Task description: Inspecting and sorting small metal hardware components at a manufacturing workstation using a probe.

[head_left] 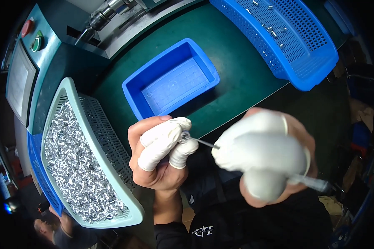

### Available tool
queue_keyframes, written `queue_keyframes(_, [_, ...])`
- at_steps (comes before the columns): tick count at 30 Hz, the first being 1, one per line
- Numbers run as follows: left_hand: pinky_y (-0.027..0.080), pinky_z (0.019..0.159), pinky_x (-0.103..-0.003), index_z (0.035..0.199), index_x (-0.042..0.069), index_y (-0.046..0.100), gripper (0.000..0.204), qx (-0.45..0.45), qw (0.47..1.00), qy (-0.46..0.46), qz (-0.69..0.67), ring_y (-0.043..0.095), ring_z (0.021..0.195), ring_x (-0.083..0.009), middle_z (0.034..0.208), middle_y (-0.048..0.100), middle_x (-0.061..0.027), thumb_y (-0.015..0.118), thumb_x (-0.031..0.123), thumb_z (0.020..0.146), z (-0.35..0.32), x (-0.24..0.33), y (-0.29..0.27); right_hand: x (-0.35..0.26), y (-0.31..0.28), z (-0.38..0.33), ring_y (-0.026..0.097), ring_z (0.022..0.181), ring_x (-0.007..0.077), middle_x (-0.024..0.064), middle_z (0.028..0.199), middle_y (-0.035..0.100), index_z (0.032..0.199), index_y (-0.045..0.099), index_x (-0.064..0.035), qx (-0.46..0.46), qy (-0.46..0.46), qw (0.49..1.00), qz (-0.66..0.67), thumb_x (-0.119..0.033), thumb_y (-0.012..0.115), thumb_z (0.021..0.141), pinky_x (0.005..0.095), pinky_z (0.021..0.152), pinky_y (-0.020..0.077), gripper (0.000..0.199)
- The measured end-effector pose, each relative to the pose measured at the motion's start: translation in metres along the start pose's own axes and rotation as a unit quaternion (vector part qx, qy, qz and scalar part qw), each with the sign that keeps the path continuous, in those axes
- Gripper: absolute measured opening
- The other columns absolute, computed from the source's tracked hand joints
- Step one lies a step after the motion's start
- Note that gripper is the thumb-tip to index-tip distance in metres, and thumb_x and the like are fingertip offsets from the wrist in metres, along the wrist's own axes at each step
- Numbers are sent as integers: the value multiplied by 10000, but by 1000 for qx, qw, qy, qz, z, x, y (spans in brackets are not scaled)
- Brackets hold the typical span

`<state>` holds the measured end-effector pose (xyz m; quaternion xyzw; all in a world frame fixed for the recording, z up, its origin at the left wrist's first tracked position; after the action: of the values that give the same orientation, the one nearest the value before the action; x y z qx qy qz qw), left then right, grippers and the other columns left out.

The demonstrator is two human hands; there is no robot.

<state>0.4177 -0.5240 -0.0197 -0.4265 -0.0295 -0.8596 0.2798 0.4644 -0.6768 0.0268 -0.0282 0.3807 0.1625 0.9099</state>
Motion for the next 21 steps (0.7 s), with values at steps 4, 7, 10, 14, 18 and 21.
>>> queue_keyframes(4, [518,662,-275,993,8,631,276,26,1000,6,-15,605,851,-236,891,641,-176,737,149,780,-6,-6,-3,5,3,0,656,602,251,207,761,653,902,634,88,-80,-41,995,-42,-260,602,891,294,491,538,349])
queue_keyframes(7, [514,653,-274,1023,12,604,265,54,997,-4,-58,600,833,-231,992,560,-213,705,144,817,-10,-12,-1,10,3,1,673,667,238,229,831,644,1084,545,65,-38,-51,998,-31,-151,570,901,311,553,576,284])
queue_keyframes(10, [505,638,-270,1027,11,603,250,8,1000,18,12,594,785,-223,950,570,-217,688,141,832,-13,-9,2,14,0,6,667,695,223,233,868,637,1115,510,79,-142,4,989,-46,-174,568,911,285,577,566,329])
queue_keyframes(14, [494,638,-278,1013,3,599,239,3,999,40,18,576,819,-239,862,600,-169,667,164,851,-12,-7,9,31,-10,-2,590,613,172,185,791,610,949,509,54,-40,88,995,14,-228,470,968,233,499,472,285])
queue_keyframes(18, [473,673,-293,1015,-6,586,213,8,999,14,46,540,820,-239,872,597,-134,600,173,901,-10,-8,7,39,-24,-6,555,570,163,154,735,587,866,514,51,39,134,988,66,-252,428,991,219,445,431,339])
queue_keyframes(21, [466,718,-340,1020,20,604,251,-15,975,54,215,529,847,-250,825,572,-98,544,248,934,-16,2,3,32,-35,-10,564,550,189,167,706,582,859,525,56,59,70,994,55,-299,487,960,246,422,452,371])
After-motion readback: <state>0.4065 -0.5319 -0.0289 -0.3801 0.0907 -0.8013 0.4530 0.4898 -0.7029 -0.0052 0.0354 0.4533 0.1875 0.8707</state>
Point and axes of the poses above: each hand's wrist, its own z-axis towards the middle knuckle, its own y-axis out of the palm, x = y × z, the point moved 6 cm from there along z, towards the middle knuckle
